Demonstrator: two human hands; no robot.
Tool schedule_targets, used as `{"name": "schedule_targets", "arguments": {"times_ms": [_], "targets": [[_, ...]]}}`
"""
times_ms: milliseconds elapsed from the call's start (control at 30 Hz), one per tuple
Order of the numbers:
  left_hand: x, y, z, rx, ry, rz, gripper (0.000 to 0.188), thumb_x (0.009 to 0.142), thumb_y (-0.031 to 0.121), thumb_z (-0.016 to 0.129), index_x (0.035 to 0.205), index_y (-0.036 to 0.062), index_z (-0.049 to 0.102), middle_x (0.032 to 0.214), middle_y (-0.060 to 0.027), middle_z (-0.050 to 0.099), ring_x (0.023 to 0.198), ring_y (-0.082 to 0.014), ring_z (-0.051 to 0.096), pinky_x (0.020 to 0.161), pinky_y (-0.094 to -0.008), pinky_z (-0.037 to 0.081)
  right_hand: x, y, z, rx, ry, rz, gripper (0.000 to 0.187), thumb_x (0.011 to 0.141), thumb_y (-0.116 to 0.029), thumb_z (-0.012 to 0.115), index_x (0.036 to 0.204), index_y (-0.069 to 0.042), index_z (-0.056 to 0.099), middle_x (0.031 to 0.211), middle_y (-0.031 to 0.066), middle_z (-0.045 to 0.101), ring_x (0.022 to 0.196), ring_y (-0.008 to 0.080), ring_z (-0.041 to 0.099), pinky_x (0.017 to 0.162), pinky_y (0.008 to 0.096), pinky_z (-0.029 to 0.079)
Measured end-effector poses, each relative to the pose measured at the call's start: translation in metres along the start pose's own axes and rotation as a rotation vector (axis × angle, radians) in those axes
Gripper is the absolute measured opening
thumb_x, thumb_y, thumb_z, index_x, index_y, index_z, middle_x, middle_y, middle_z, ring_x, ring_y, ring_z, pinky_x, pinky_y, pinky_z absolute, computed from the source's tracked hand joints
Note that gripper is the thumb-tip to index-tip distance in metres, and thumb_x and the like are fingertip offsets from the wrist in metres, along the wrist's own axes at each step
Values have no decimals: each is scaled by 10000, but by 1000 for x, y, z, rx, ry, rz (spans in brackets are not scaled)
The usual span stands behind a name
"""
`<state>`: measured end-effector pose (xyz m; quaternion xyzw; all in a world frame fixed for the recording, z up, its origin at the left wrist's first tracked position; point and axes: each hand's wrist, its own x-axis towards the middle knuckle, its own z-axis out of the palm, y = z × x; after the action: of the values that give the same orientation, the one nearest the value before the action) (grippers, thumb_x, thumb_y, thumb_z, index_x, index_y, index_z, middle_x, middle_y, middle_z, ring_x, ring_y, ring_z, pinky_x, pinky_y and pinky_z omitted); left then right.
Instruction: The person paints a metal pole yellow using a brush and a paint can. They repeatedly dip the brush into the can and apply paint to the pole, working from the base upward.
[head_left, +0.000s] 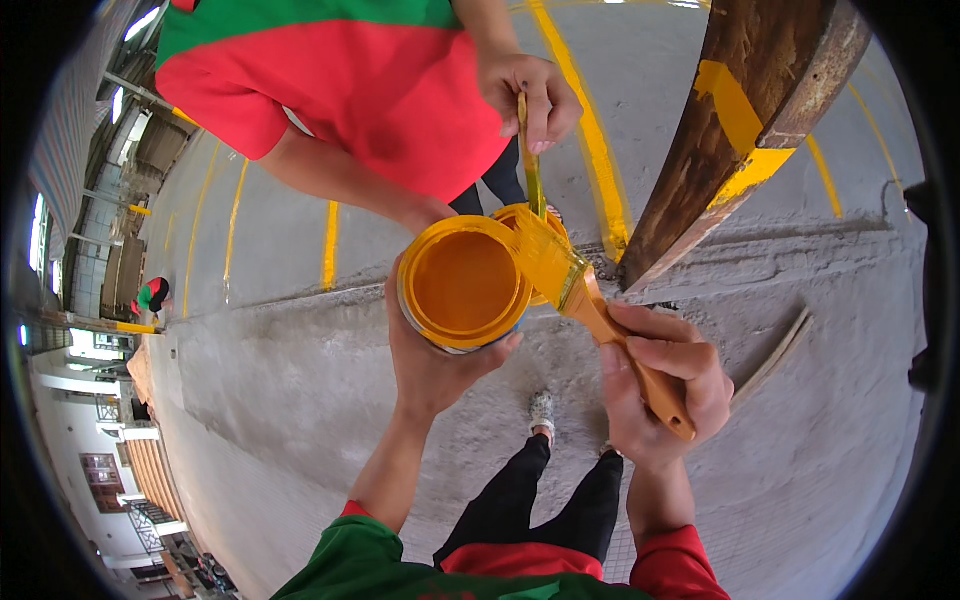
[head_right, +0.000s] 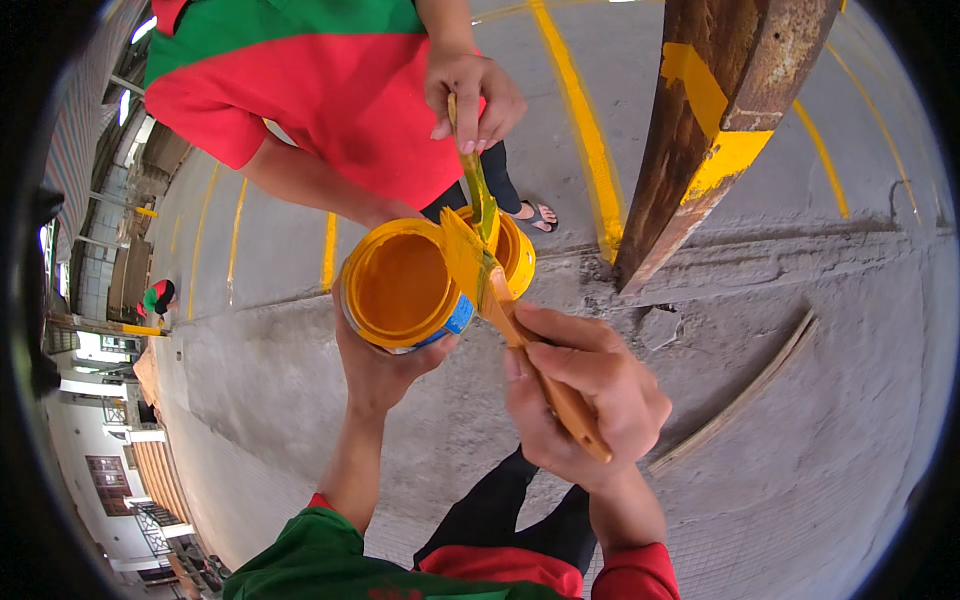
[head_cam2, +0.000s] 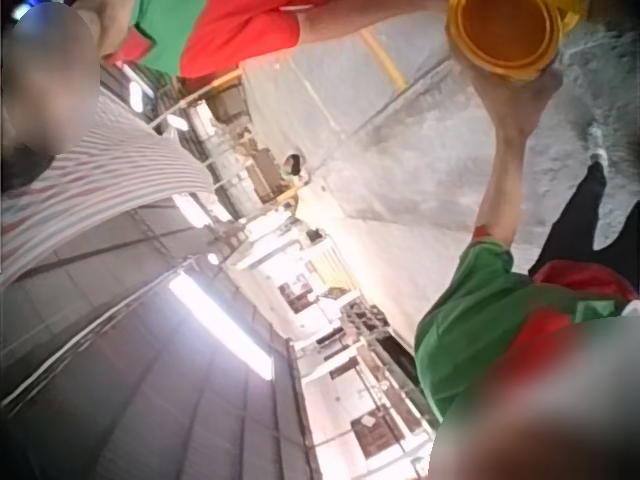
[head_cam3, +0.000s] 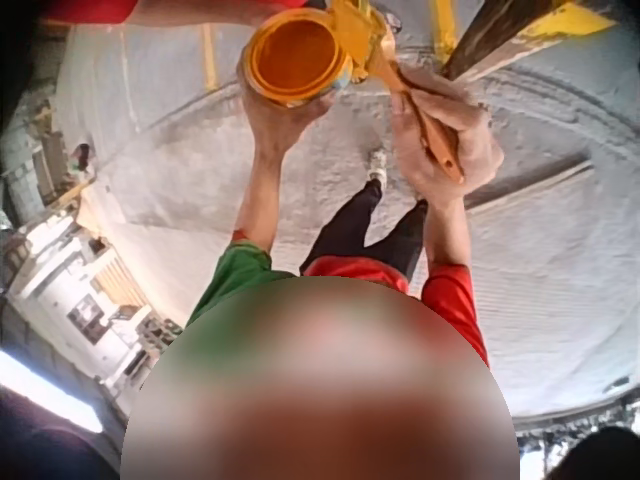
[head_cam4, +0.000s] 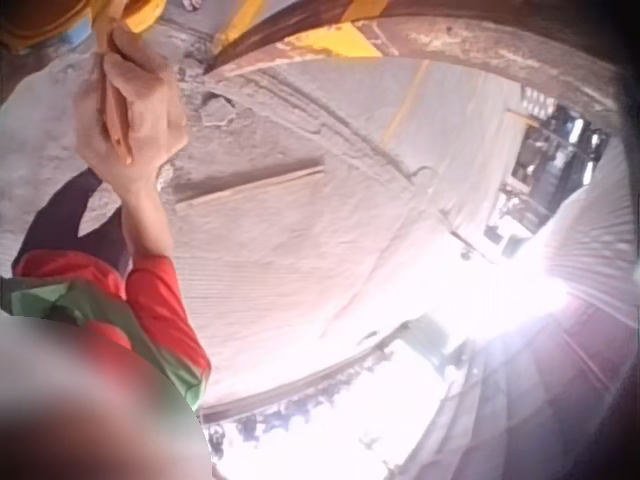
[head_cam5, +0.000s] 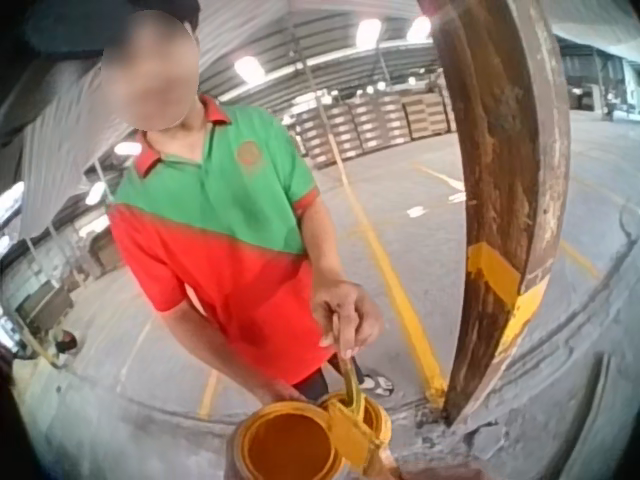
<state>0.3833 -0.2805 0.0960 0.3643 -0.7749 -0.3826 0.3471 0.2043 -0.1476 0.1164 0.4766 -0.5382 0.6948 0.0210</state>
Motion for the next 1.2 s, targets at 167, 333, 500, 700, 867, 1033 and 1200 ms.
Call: {"name": "schedule_targets", "arguments": {"times_ms": [167, 333, 500, 700, 867, 1033, 1200], "targets": [[-1, 2, 4, -24, 16, -14, 1161, 617, 174, 970, 1497, -7, 234, 1412, -165, 476, 1317, -263, 516, 1127, -422, 407, 8, -15, 4, -154, -98, -27, 242, 815, 71, 786, 957, -19, 611, 1037, 205, 761, 878, 251, 772, 754, 294, 597], [-5, 1, 2, 9, 17, 1, 1163, 614, 213, 969, 1501, -2, 248, 1408, -150, 470, 1327, -280, 447, 1139, -466, 326, 14, -13, 7, -172, -116, -22, 241, 818, 63, 787, 958, -24, 612, 1041, 189, 765, 885, 243, 771, 762, 292, 594], [-7, 3, -3, 67, -7, -7, 1183, 596, 266, 974, 1505, 11, 262, 1411, -149, 463, 1324, -321, 408, 1135, -493, 299, 14, -5, 16, -81, -103, -31, 262, 783, 76, 797, 957, -23, 628, 1019, 184, 759, 862, 264, 774, 737, 295, 598], [-9, 10, -11, 150, -46, 19, 1190, 614, 202, 987, 1510, 11, 228, 1457, -154, 449, 1371, -266, 486, 1159, -417, 396, 15, -3, 21, 4, -144, 60, 210, 865, 61, 769, 969, -16, 603, 1075, 210, 762, 920, 208, 760, 791, 273, 586], [-10, 11, -13, 154, -51, 40, 1197, 605, 205, 992, 1512, 11, 235, 1452, -157, 451, 1364, -268, 490, 1153, -416, 403, 16, -2, 19, 65, -157, 68, 207, 872, 55, 768, 974, -4, 598, 1099, 218, 755, 938, 204, 755, 805, 262, 580], [-10, 12, -18, 110, -41, -13, 1171, 576, 255, 986, 1492, 13, 297, 1409, -168, 477, 1321, -322, 456, 1121, -475, 363, 10, 1, 7, 64, -83, 66, 214, 873, 50, 766, 987, 2, 592, 1105, 231, 748, 958, 232, 753, 819, 285, 589], [-3, 17, -32, 166, -53, -10, 1138, 559, 244, 984, 1475, 18, 347, 1369, -172, 520, 1306, -347, 445, 1114, -491, 345, -2, 14, 3, 217, 144, 186, 209, 879, 42, 767, 985, -1, 593, 1097, 219, 754, 973, 230, 754, 837, 287, 586]]}}
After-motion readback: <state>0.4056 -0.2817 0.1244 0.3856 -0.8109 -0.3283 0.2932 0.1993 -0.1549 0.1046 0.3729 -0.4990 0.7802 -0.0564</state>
